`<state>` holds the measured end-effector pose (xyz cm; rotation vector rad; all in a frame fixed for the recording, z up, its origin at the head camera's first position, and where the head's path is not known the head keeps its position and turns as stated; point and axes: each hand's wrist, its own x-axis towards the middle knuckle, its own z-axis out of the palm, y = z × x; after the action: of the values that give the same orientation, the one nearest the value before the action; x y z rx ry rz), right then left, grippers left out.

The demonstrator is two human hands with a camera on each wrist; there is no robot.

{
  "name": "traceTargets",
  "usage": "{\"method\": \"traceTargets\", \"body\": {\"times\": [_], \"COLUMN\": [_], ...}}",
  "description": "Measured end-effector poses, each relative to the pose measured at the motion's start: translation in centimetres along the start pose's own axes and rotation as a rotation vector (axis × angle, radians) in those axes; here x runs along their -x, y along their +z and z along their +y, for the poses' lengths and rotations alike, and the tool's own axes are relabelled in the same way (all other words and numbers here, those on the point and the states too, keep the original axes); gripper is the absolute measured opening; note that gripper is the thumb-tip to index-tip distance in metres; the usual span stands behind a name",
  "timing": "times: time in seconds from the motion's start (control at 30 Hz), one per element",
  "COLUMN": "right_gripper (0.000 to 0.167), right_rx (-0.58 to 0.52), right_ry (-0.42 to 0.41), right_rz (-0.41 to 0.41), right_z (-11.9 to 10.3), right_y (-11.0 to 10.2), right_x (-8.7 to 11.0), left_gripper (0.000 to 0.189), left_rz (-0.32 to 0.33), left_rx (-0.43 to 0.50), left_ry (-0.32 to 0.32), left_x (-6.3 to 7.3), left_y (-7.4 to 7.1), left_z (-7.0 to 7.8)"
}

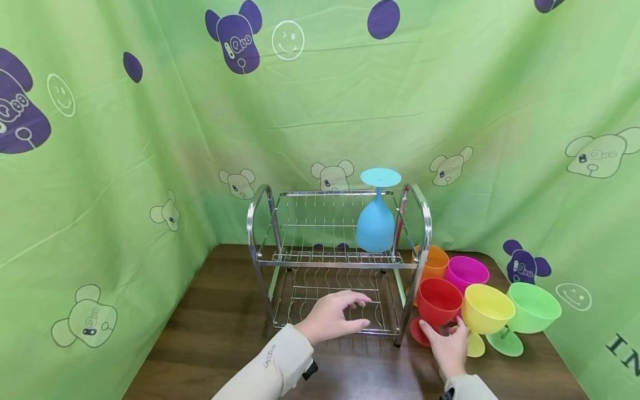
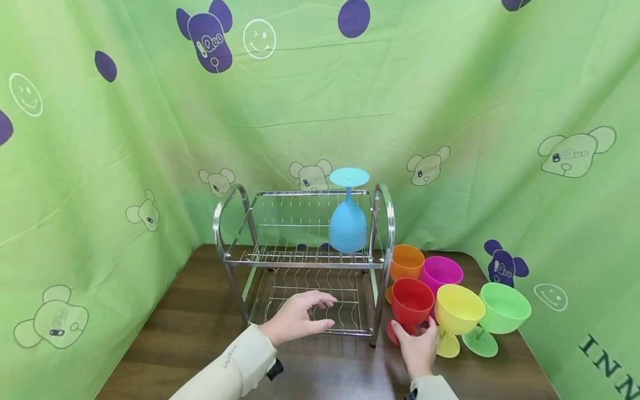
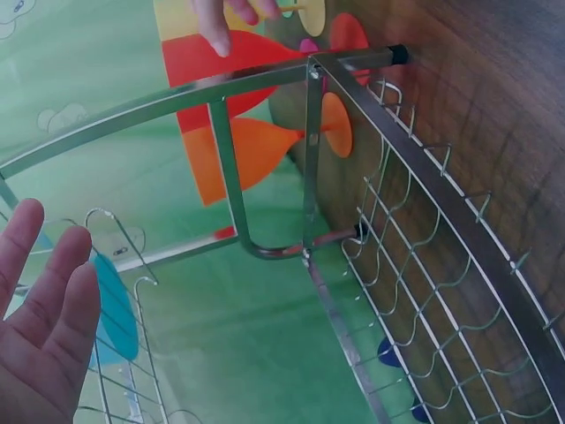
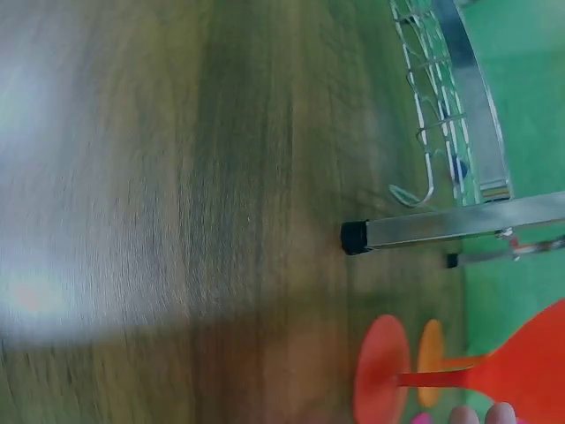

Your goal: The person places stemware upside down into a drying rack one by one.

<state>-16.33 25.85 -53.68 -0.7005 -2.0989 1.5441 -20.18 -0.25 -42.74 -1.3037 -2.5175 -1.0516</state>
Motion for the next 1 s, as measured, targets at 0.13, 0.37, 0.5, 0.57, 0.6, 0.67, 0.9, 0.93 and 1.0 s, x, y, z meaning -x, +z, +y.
{"method": "traceTargets", "body": {"times": [0.13, 0.37, 0.5, 0.57, 0.6, 0.67, 0.9, 0.93, 1.0], "right_gripper": [0.088, 0.076, 0.075, 0.075, 0.075, 0.076, 0.088, 0.089, 0.09], "right_rx": [-0.057, -0.084, -0.075, -0.075, -0.073, -0.07, -0.077, -0.078, -0.073], "right_ry": [0.066, 0.009, -0.027, -0.043, -0.048, -0.054, -0.068, -0.073, -0.083], "right_rz": [-0.034, -0.059, -0.034, -0.022, -0.017, -0.011, -0.013, -0.012, -0.008], "right_z": [0.7, 1.4, 1.5, 1.4, 1.3, 1.2, 1.6, 1.7, 1.8], "right_y": [0.5, 0.8, 0.9, 0.9, 1.0, 1.0, 1.0, 1.1, 1.1], "right_x": [-0.9, -2.6, -3.0, -3.1, -3.2, -3.2, -3.4, -3.5, -3.6], "left_gripper": [0.039, 0.043, 0.049, 0.052, 0.053, 0.055, 0.056, 0.056, 0.056], "left_rz": [-0.043, -0.152, -0.189, -0.194, -0.196, -0.198, -0.224, -0.23, -0.24], "left_rx": [-0.015, -0.11, -0.153, -0.166, -0.167, -0.174, -0.181, -0.168, -0.138], "left_ry": [-0.018, 0.001, 0.017, 0.02, 0.019, 0.023, 0.042, 0.038, 0.024], "left_x": [-0.1, 0.2, 0.3, 0.3, 0.4, 0.4, 0.4, 0.5, 0.5], "left_y": [0.2, 0.9, 1.3, 1.3, 1.3, 1.2, 1.1, 1.1, 1.1], "left_z": [0.1, 0.1, 0.0, -0.1, -0.1, -0.1, -0.3, -0.3, -0.5]}}
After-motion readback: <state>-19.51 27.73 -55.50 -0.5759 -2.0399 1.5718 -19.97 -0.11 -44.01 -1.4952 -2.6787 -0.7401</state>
